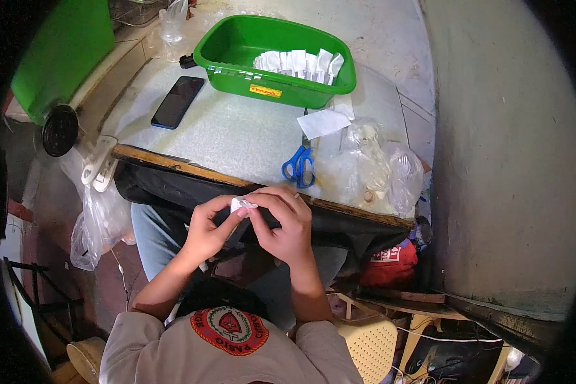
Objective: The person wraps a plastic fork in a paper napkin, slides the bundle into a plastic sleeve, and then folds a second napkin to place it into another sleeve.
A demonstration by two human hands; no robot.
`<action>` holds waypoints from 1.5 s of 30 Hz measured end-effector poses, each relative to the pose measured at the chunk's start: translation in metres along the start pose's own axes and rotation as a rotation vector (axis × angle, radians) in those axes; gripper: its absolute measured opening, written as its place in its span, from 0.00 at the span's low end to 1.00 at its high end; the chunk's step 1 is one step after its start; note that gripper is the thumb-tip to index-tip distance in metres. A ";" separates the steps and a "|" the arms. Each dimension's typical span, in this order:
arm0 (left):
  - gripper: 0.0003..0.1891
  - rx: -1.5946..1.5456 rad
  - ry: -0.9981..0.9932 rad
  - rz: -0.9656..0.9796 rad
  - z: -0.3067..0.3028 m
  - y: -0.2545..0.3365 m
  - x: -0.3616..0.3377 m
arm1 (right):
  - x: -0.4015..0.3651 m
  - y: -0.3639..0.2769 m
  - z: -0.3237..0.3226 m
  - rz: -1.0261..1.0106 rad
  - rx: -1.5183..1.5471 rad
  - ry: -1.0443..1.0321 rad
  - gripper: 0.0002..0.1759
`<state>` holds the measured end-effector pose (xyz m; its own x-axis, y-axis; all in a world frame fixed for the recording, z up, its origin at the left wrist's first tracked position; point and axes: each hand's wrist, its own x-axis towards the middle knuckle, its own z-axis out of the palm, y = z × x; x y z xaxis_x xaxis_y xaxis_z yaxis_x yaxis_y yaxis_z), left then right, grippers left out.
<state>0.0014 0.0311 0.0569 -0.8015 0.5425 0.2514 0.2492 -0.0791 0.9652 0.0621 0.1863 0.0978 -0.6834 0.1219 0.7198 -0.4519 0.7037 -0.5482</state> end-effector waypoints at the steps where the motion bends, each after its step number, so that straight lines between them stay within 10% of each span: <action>1: 0.10 0.011 0.010 0.002 0.000 0.004 0.000 | -0.001 -0.001 0.000 -0.001 0.000 0.001 0.09; 33: 0.09 0.081 0.083 0.193 0.001 -0.005 0.003 | 0.005 -0.020 0.003 0.001 -0.204 -0.104 0.07; 45: 0.20 -0.023 -0.270 0.119 -0.016 -0.004 0.012 | 0.018 -0.022 -0.003 -0.089 -0.292 -0.085 0.05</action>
<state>-0.0178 0.0245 0.0575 -0.5932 0.7310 0.3373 0.3177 -0.1723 0.9324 0.0618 0.1752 0.1246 -0.6994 0.0004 0.7147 -0.3372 0.8815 -0.3305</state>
